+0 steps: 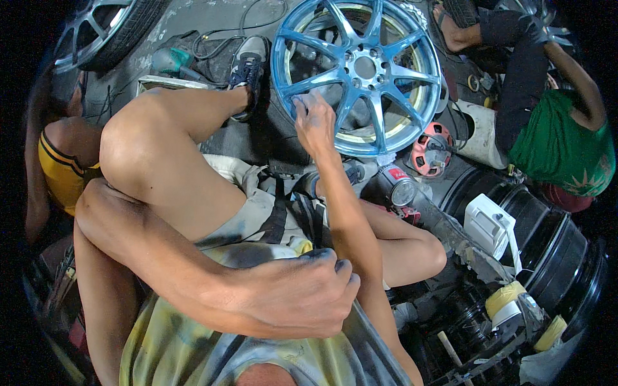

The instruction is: The person sits on the floor and scrubs a blue car wheel rim with a small brush. They methodically clean the spokes and the inner barrel of the rim, occasionally dipping the brush into a container. Another person is visible in the background working on a different wheel.

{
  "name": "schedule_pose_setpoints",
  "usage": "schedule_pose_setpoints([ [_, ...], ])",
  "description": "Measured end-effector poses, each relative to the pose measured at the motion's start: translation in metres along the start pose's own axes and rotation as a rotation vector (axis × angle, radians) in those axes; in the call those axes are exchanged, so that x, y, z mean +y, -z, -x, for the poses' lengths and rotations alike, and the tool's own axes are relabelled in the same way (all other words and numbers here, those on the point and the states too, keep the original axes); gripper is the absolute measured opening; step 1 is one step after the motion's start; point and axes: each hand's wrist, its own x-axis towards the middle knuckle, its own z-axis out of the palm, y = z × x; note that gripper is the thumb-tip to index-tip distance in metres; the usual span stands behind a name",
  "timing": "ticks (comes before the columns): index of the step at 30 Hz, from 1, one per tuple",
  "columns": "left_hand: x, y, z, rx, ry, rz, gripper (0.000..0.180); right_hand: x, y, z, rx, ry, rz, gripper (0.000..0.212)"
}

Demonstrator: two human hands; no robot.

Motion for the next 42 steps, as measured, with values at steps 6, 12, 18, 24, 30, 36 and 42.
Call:
schedule_pose_setpoints([
  [6,-0.004,0.000,-0.004,-0.039,0.007,-0.026,0.019,0.002,0.002,-0.003,-0.052,-0.013,0.004,0.017],
  [12,-0.001,-0.003,-0.005,-0.018,-0.007,-0.054,0.020,-0.002,0.006,-0.004,-0.077,-0.084,-0.015,0.020],
  [18,-0.003,0.002,-0.005,-0.029,-0.017,-0.078,0.021,-0.001,0.013,-0.010,-0.053,-0.238,-0.226,0.026],
  [24,-0.002,0.003,-0.001,0.028,0.023,-0.076,0.020,0.026,0.099,0.001,0.111,-0.393,-0.190,0.025],
  [30,0.002,-0.007,-0.001,0.113,0.009,-0.111,0.018,0.035,0.122,-0.012,-0.178,0.297,0.380,0.022],
  [36,0.001,-0.012,-0.008,0.080,-0.010,-0.056,0.016,0.026,0.120,-0.049,-0.558,0.643,0.778,0.024],
  [42,0.005,-0.014,-0.006,0.096,0.019,-0.021,0.013,0.028,0.110,-0.032,-0.812,0.717,0.703,0.027],
])
